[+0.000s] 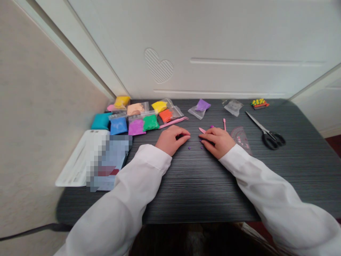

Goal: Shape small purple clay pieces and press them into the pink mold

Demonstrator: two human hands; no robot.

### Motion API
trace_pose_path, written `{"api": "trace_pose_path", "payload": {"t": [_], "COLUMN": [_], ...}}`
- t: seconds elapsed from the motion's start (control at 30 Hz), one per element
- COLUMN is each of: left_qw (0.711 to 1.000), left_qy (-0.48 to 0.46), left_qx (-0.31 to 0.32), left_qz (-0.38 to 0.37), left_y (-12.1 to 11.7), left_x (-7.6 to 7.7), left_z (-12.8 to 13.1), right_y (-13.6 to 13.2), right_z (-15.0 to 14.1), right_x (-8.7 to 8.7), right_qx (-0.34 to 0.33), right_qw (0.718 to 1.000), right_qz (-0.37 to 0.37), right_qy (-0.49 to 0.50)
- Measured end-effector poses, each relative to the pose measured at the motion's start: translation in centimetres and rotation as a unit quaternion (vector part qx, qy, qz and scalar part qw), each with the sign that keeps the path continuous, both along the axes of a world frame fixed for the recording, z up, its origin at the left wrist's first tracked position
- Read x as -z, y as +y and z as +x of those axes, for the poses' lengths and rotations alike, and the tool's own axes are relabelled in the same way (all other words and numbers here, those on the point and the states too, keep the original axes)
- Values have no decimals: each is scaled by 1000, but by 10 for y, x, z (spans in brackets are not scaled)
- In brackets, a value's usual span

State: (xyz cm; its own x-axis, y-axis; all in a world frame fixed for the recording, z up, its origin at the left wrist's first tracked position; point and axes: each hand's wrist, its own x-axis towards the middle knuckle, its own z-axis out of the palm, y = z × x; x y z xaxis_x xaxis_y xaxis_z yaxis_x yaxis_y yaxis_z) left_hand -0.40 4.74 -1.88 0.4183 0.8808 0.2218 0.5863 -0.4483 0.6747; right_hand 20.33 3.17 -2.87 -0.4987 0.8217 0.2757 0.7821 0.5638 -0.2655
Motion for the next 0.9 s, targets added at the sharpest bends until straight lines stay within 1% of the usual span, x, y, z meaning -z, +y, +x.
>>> {"api": "trace_pose_path", "payload": {"t": [0.13, 0.23, 0.37, 0.53, 0.67, 0.9], "left_qw": [1000, 1000, 1000, 1000, 1000, 999], "left_qy": [-3, -4, 1, 0, 9, 31], "left_qx": [9, 2, -8, -3, 4, 6], "left_qz": [9, 5, -1, 8, 27, 37], "left_y": [0, 0, 0, 0, 1, 2], "left_x": [1, 2, 2, 0, 1, 2], "left_z": [0, 0, 0, 0, 1, 2], "right_y": [-2, -5, -10, -16, -25, -42], "right_z": [-1, -1, -1, -1, 1, 7], "right_x": [-4, -8, -12, -17, -21, -24], "right_qx": [8, 12, 7, 1, -10, -30], "right_qw": [1000, 1000, 1000, 1000, 999, 990], "right_qz": [5, 7, 9, 11, 16, 12], "right_qy": [4, 9, 18, 8, -29, -134]}}
